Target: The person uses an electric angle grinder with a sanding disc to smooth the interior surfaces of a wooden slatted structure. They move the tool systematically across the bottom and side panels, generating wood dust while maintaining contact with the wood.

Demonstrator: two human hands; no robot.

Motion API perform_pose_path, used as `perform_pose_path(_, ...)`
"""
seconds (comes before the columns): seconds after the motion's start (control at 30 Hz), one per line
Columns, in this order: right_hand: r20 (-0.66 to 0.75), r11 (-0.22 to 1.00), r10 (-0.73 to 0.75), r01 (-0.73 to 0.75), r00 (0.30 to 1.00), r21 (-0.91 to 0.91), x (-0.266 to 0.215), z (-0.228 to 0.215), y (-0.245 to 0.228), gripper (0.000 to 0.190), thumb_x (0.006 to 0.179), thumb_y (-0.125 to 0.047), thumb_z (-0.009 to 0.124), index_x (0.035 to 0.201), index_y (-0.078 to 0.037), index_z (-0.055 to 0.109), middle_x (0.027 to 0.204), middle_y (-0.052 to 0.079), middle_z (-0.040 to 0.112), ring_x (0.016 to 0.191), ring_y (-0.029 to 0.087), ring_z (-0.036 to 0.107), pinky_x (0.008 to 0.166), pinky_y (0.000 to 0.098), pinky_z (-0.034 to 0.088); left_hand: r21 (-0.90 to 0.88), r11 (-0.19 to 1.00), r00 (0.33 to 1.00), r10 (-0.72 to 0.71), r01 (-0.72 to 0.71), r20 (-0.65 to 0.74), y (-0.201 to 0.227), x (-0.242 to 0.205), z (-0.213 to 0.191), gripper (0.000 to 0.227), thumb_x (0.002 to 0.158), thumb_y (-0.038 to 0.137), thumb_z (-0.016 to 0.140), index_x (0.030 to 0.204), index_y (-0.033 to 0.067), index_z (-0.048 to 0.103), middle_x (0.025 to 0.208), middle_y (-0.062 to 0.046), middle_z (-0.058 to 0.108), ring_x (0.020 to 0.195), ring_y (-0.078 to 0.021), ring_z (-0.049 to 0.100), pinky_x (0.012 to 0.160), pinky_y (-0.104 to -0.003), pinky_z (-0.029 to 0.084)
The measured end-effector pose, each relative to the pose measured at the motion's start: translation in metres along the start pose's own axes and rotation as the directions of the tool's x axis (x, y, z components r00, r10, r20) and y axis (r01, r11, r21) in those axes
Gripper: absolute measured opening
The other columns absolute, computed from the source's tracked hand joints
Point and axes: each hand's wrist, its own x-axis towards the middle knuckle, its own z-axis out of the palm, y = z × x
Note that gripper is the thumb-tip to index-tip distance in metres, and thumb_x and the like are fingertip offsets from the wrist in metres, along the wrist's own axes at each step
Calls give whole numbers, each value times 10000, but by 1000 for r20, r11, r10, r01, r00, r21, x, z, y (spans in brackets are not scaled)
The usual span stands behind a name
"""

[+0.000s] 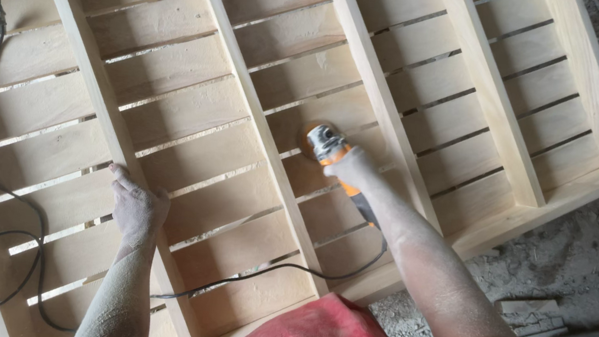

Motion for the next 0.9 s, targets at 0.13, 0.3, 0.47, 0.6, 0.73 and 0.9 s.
perform_pose_path(0.13,-6,969,108,-104,994,224,11,-28,26,440,642,-250,881,965,14,740,894,152,764,775,241,740,696,390,588,48,998,998,47,-45,-42,-6,2,-4,944,926,283,681,1593,-105,138,1296,-303,507,1170,-444,596,929,-514,546)
perform_pose_path(0.3,-46,915,149,-120,988,386,18,-54,40,345,664,-192,851,932,-6,741,840,118,749,700,212,723,641,373,577,29,1000,1000,2,-2,-11,-4,3,0,959,928,298,691,1606,-92,136,1306,-296,508,1168,-437,594,917,-513,546)
perform_pose_path(0.47,-51,896,186,-148,981,420,32,-63,30,339,672,-176,851,940,-4,735,835,110,732,693,219,704,623,389,570,10,1000,999,16,-15,-28,-10,1,3,963,908,291,697,1607,-76,146,1305,-275,517,1169,-420,597,916,-504,547)
perform_pose_path(0.6,-39,885,173,-138,984,444,59,-68,11,314,688,-168,834,940,-10,735,823,109,728,673,219,704,609,392,573,-5,1000,1000,5,-6,-21,-12,5,4,954,912,290,687,1603,-78,142,1279,-274,520,1169,-417,594,901,-498,553)
perform_pose_path(0.73,-45,886,110,-78,993,458,88,-74,-11,298,698,-166,832,938,-19,733,825,108,726,666,217,701,605,383,570,10,1000,1000,-7,7,-12,-12,5,6,954,918,287,686,1607,-76,134,1276,-275,523,1173,-421,589,916,-498,551)
perform_pose_path(0.9,-17,877,81,-63,997,476,103,-70,-37,286,706,-162,818,937,-18,730,807,116,723,655,232,704,604,401,583,23,1000,1000,-13,13,-17,-7,7,4,985,879,278,703,1595,-71,123,1303,-286,511,1177,-422,584,912,-494,554)
